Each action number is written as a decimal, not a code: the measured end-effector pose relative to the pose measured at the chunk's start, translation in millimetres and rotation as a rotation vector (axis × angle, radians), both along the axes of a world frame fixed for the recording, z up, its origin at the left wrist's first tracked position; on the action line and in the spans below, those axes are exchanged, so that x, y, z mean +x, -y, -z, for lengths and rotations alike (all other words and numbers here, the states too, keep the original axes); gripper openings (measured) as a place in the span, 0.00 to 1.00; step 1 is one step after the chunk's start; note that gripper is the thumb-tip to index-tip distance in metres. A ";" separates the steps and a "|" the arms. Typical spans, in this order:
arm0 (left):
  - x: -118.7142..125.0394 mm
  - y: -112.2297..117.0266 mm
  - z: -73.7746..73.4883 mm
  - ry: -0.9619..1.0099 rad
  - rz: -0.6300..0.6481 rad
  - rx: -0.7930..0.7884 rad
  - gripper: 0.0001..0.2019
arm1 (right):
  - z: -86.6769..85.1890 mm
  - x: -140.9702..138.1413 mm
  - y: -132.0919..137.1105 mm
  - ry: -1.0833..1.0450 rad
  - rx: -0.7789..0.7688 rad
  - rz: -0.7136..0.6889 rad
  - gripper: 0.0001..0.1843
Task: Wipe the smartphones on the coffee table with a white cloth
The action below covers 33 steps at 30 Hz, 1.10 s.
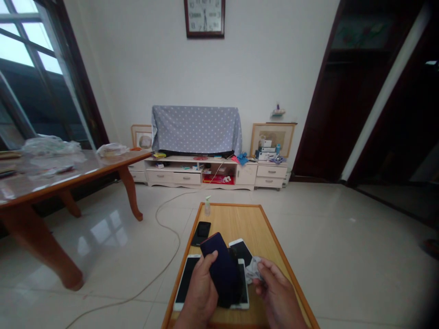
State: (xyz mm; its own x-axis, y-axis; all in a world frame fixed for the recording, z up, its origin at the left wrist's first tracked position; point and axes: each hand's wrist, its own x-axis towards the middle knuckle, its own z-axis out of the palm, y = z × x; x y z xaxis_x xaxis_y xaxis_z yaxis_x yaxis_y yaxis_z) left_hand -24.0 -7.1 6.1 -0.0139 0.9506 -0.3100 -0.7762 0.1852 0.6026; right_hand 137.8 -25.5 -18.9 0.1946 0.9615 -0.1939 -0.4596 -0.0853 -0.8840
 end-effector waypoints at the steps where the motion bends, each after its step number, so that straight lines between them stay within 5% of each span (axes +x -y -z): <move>1: 0.2 1.5 -0.9 -0.026 0.010 0.016 0.21 | -1.7 -2.6 -0.3 -0.019 -0.001 -0.014 0.28; 8: 9.5 13.8 -4.7 -0.365 0.099 0.211 0.23 | -32.8 -11.9 -10.2 -0.004 0.103 -0.007 0.21; 14: 8.6 13.6 1.6 -0.827 0.023 0.452 0.22 | -58.4 -19.1 -19.8 0.102 0.208 -0.004 0.20; 21: 3.8 7.3 17.2 -1.103 0.057 0.630 0.21 | -58.7 -28.9 -14.3 0.383 0.295 -0.137 0.18; 27: -1.3 5.3 26.1 -1.110 -0.002 0.743 0.23 | -53.0 -36.5 2.5 0.757 0.559 -0.138 0.13; 33: 3.1 10.1 18.5 -1.239 0.047 0.769 0.22 | -54.2 -17.5 -15.0 0.619 0.363 -0.087 0.17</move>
State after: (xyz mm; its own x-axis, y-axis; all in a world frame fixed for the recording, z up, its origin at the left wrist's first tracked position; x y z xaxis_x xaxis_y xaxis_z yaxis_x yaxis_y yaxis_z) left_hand -20.8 -17.3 -12.3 0.1462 0.8801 0.4517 0.3006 -0.4746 0.8273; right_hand 120.2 -10.4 35.3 0.0852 0.9614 0.2616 0.1295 0.2496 -0.9596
